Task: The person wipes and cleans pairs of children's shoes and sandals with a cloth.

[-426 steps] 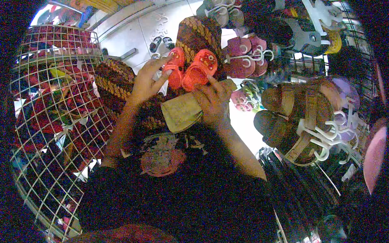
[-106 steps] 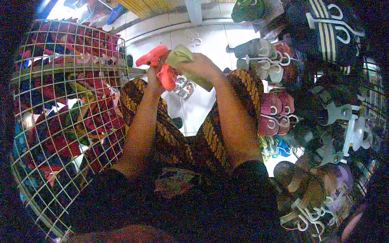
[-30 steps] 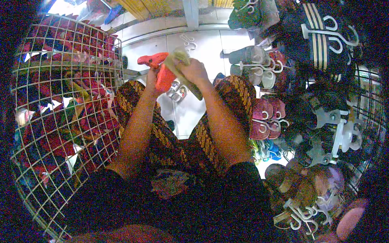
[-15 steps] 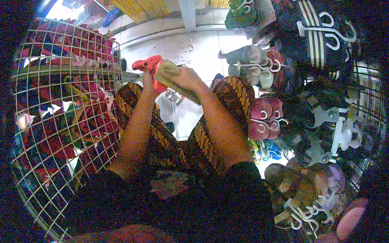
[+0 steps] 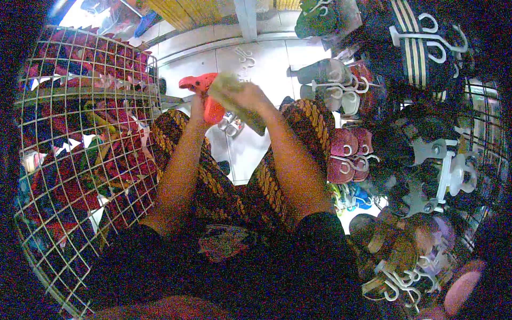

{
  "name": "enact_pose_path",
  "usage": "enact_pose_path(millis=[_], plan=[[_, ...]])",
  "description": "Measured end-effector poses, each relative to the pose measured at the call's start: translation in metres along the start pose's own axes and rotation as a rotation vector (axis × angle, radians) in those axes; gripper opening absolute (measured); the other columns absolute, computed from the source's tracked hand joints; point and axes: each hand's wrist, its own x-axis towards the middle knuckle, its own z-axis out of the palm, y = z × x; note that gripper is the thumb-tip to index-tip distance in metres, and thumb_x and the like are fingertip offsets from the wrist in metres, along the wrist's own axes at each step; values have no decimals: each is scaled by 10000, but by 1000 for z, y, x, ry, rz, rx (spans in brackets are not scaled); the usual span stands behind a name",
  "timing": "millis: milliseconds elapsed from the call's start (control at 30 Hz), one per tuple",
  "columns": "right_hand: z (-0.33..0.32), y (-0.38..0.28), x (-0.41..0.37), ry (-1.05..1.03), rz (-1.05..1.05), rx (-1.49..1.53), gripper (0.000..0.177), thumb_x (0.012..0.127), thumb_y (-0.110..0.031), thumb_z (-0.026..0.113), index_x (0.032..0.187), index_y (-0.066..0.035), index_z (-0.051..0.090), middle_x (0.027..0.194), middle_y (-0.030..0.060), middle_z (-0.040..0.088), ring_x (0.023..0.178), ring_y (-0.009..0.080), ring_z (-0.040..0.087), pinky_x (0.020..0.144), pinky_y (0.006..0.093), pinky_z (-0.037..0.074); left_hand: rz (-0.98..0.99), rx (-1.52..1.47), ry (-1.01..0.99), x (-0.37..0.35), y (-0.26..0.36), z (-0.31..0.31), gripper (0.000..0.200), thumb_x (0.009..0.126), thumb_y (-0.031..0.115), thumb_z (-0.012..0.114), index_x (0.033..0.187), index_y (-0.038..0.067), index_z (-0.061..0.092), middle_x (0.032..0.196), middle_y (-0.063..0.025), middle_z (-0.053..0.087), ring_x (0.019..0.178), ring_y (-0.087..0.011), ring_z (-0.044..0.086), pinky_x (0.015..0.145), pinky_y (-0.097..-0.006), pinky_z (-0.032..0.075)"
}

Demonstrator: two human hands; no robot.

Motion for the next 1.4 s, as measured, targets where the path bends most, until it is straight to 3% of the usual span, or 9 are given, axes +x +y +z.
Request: enact_pose_path(millis=[133, 233, 333, 467, 833, 967, 1100, 1333, 1400], plan=[[5, -3, -3, 35, -29, -82, 734, 806, -752, 576, 949, -53, 747, 864, 215, 722, 846, 334, 722, 776, 438, 555, -33, -68, -64, 6, 3, -11, 566, 991, 526, 470, 1326, 75, 539, 1274, -126, 625, 1113, -302, 637, 990, -463, 513], [-13, -17, -10, 115, 131, 149, 714, 809, -724, 612, 885, -26, 741, 802, 185, 721, 776, 272, 731, 691, 397, 558, -18, 2, -19, 8, -3, -6, 569, 981, 505, 503, 1324, 52, 536, 1270, -133, 627, 1121, -318, 633, 994, -480, 512], [-2, -5, -9, -147, 32, 186, 683, 832, -653, 662, 951, 17, 724, 783, 127, 714, 696, 202, 654, 679, 351, 517, -54, -29, -106, 5, 2, -15, 545, 984, 468, 521, 1322, 41, 534, 1276, -132, 626, 1135, -298, 631, 1014, -466, 505], [-8, -8, -3, 147, -7, -73, 659, 804, -656, 680, 854, 1, 704, 811, 160, 707, 716, 219, 639, 726, 347, 512, -91, -58, -110, 3, 4, -7, 528, 994, 459, 503, 1318, 43, 537, 1281, -136, 622, 1145, -288, 629, 1023, -454, 502], [6, 0, 2, 38, 84, 106, 679, 948, -609, 493, 1370, -83, 414, 1126, 274, 652, 1016, 409, 653, 903, 445, 487, 66, 74, 54, -2, 0, 5, 500, 1013, 468, 461, 1294, 63, 546, 1249, -122, 633, 1105, -284, 640, 974, -435, 526], [14, -2, -3, -36, -43, 6, 652, 943, -610, 494, 1328, -86, 441, 1139, 314, 634, 1062, 445, 636, 928, 462, 474, 89, 0, 34, -1, 4, 5, 476, 1020, 434, 448, 1303, 62, 539, 1237, -126, 637, 1102, -284, 640, 992, -437, 514], [2, -18, -7, 259, 61, 17, 603, 943, -596, 505, 1228, -66, 479, 1015, 320, 668, 995, 494, 642, 864, 478, 501, 27, 64, -3, 4, -4, 0, 467, 1022, 413, 447, 1303, 53, 544, 1214, -122, 647, 1096, -286, 642, 984, -435, 518], [18, -12, -12, 231, -154, -134, 591, 903, -577, 584, 1071, -11, 585, 968, 319, 662, 938, 483, 647, 804, 496, 505, 47, -18, -78, 0, 6, 5, 512, 1023, 459, 439, 1314, 48, 533, 1236, -112, 636, 1102, -264, 639, 980, -416, 517], [13, -15, -6, 427, -70, -160, 556, 898, -557, 600, 983, -7, 577, 882, 308, 665, 875, 500, 644, 744, 519, 510, 61, 65, -28, -4, 0, 9, 512, 1019, 454, 448, 1316, 45, 529, 1231, -112, 637, 1105, -263, 637, 986, -417, 514]])
